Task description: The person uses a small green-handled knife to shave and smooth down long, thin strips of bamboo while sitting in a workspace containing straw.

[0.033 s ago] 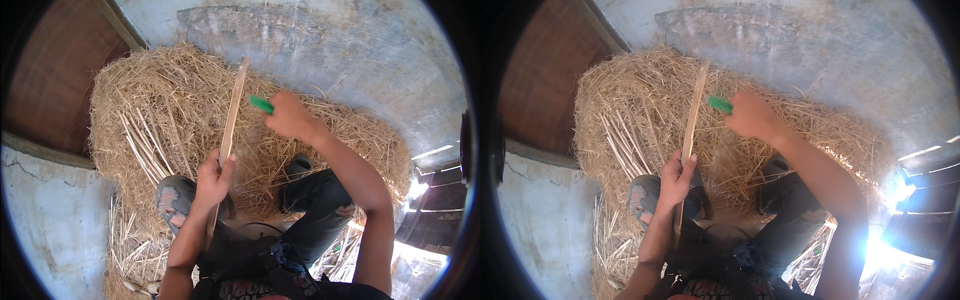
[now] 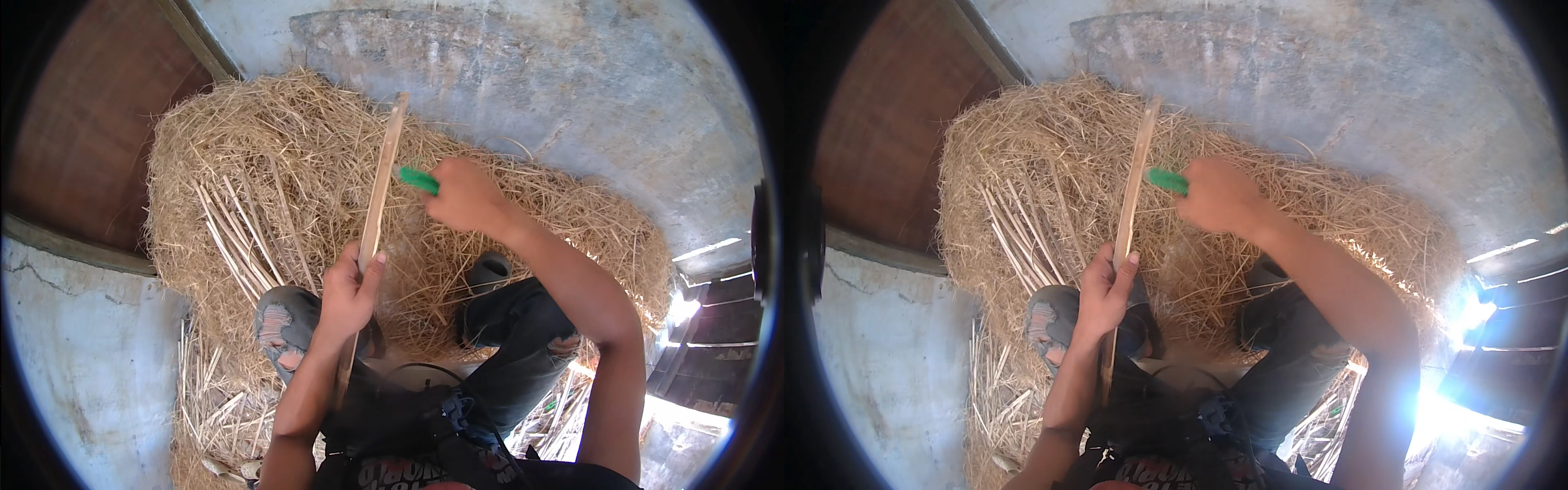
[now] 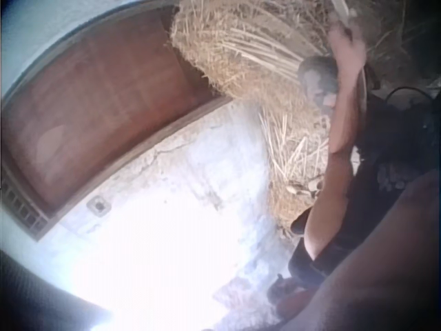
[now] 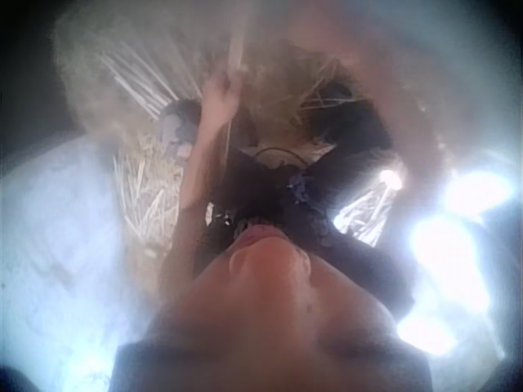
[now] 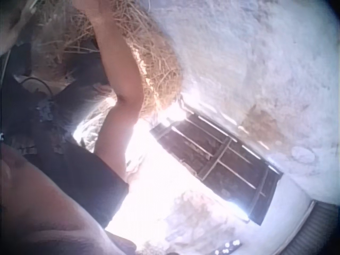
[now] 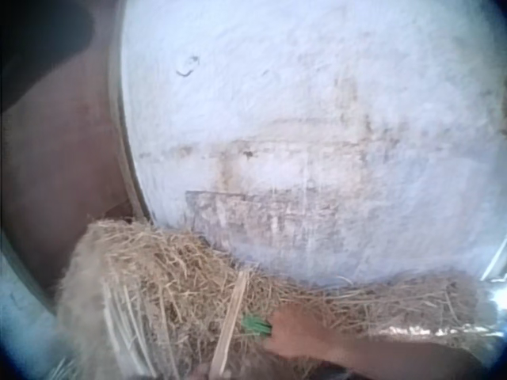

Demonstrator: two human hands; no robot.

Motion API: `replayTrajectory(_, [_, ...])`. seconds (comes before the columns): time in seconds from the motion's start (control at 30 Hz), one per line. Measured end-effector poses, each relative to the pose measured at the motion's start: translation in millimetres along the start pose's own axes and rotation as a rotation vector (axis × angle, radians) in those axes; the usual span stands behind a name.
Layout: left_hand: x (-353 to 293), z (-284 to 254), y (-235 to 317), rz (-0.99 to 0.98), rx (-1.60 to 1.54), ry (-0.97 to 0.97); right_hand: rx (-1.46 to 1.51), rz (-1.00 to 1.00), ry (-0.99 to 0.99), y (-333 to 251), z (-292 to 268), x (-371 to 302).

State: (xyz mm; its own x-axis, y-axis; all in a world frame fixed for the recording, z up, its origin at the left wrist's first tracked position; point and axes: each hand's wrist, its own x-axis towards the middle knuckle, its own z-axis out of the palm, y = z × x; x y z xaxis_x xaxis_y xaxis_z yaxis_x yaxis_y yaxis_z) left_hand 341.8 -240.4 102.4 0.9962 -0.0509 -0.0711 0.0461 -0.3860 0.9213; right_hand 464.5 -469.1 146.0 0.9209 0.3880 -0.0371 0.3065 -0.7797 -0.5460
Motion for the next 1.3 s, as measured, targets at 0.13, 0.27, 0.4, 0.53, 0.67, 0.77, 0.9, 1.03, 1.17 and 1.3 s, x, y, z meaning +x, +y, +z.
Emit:
replayTrajectory(0.13, [2.1,4.6,-7.9,0.061,0.04,0.014,-0.023,-0.069,-0.004,-5.6,22.8,6.8])
replayTrajectory(0.27, [-6.1,6.5,2.3,0.031,0.151,-0.066,0.234,0.282,0.195,37.1,-13.8,43.4])
replayTrajectory(0.4, [-8.8,7.9,3.2,0.074,0.126,-0.07,0.093,0.359,0.336,80.3,-39.6,34.0])
replayTrajectory(0.53, [-5.3,5.4,-3.0,0.08,0.158,-0.012,0.062,0.277,0.243,39.7,-38.3,11.8])
replayTrajectory(0.67, [-6.0,5.7,4.2,0.059,0.146,-0.006,0.066,0.157,0.199,24.6,-33.5,11.3])
replayTrajectory(0.77, [-5.8,4.9,8.6,0.051,0.132,-0.01,0.087,0.105,0.305,23.4,-31.4,12.5])
replayTrajectory(0.9, [-4.5,2.0,3.7,0.046,0.125,-0.008,0.182,0.045,0.401,26.4,-25.8,14.3])
replayTrajectory(1.03, [-4.1,2.0,0.1,0.036,0.093,0.003,0.104,0.026,0.284,27.8,-22.8,14.9])
replayTrajectory(1.17, [-2.9,2.8,0.1,0.03,0.086,-0.007,-0.015,-0.007,0.05,37.2,-4.5,17.2])
replayTrajectory(1.3, [-1.6,0.2,-2.8,0.017,0.164,0.008,-0.038,-0.053,-0.009,23.5,13.5,10.9])
